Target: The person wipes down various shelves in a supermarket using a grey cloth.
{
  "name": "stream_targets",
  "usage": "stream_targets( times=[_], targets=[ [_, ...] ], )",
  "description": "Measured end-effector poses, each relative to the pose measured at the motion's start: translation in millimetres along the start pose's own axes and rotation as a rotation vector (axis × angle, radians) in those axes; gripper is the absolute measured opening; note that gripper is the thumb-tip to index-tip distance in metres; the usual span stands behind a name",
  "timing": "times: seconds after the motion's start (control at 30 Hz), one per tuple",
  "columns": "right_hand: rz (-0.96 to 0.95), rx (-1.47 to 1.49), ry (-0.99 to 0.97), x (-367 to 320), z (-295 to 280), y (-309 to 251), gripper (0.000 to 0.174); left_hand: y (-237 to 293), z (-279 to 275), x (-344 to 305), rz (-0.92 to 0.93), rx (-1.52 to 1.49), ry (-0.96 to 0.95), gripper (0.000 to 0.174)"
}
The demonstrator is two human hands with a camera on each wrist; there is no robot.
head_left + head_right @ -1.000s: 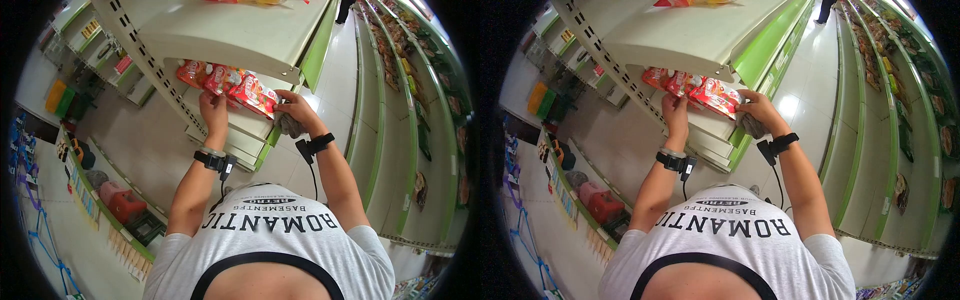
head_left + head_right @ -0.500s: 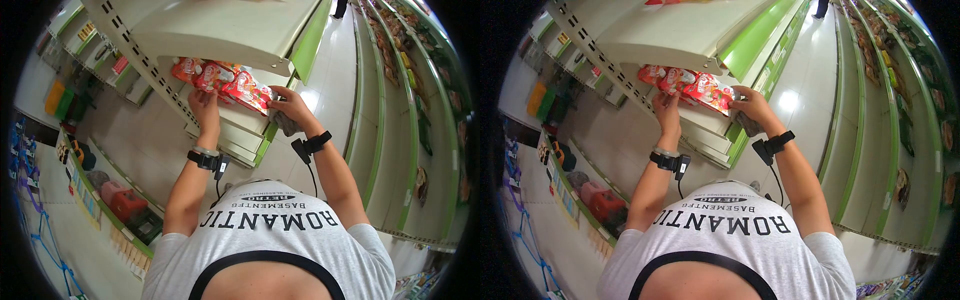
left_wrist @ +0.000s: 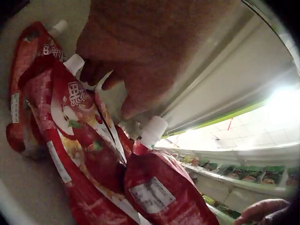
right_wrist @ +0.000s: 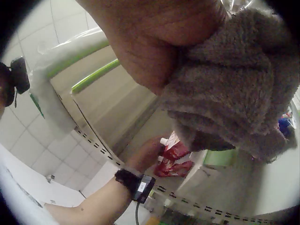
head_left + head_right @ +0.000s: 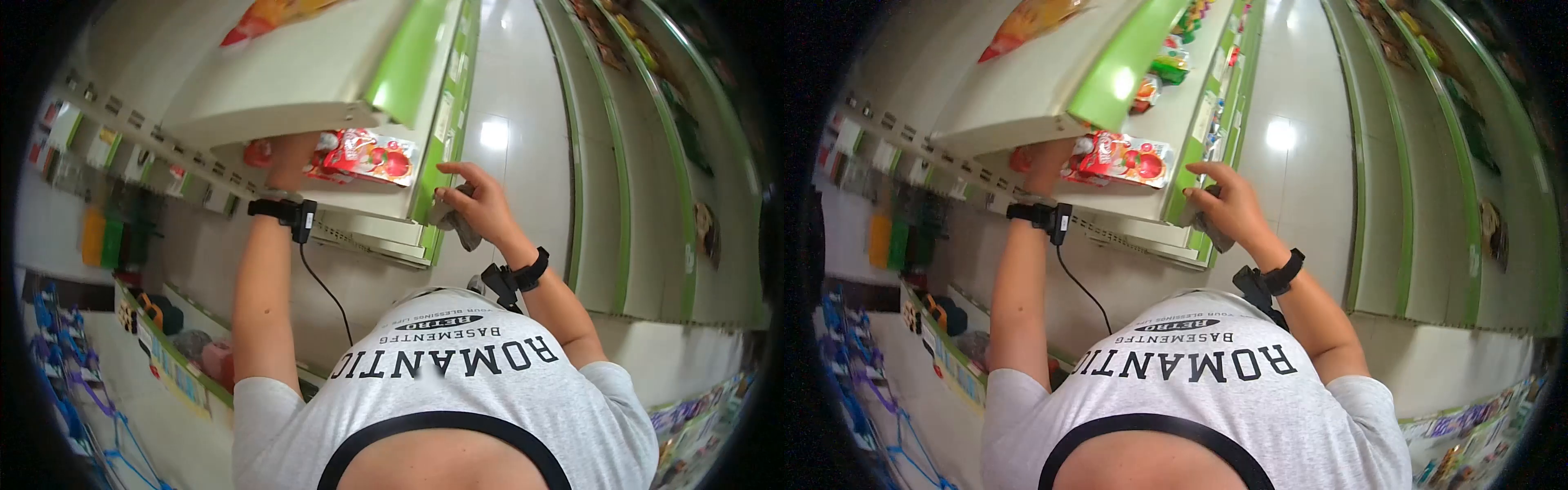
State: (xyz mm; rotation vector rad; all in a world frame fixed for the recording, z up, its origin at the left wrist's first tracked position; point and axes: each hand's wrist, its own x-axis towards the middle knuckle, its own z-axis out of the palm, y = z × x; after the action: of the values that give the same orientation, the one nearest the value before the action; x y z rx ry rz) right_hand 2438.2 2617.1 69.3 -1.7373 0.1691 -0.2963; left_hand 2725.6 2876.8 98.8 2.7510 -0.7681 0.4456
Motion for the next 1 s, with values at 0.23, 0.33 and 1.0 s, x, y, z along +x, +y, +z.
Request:
stream_targets(
  times=[0.23, 0.33, 1.0],
  targets=[
    [-0.125, -0.093, 0.069, -20, -14, 21, 0.036, -20, 9, -3, 0.011, 0.119, -0.096, 0.062],
    [0.027, 0.095, 0.056, -22, -12, 33, 0.036, -53, 6, -9, -0.025, 0.250, -0.277, 0.062],
    [0.352, 0.949, 0.077, -8, -45, 18, 0.032, -13, -26, -71, 0.226, 0.056, 0.359, 0.050]
  ],
)
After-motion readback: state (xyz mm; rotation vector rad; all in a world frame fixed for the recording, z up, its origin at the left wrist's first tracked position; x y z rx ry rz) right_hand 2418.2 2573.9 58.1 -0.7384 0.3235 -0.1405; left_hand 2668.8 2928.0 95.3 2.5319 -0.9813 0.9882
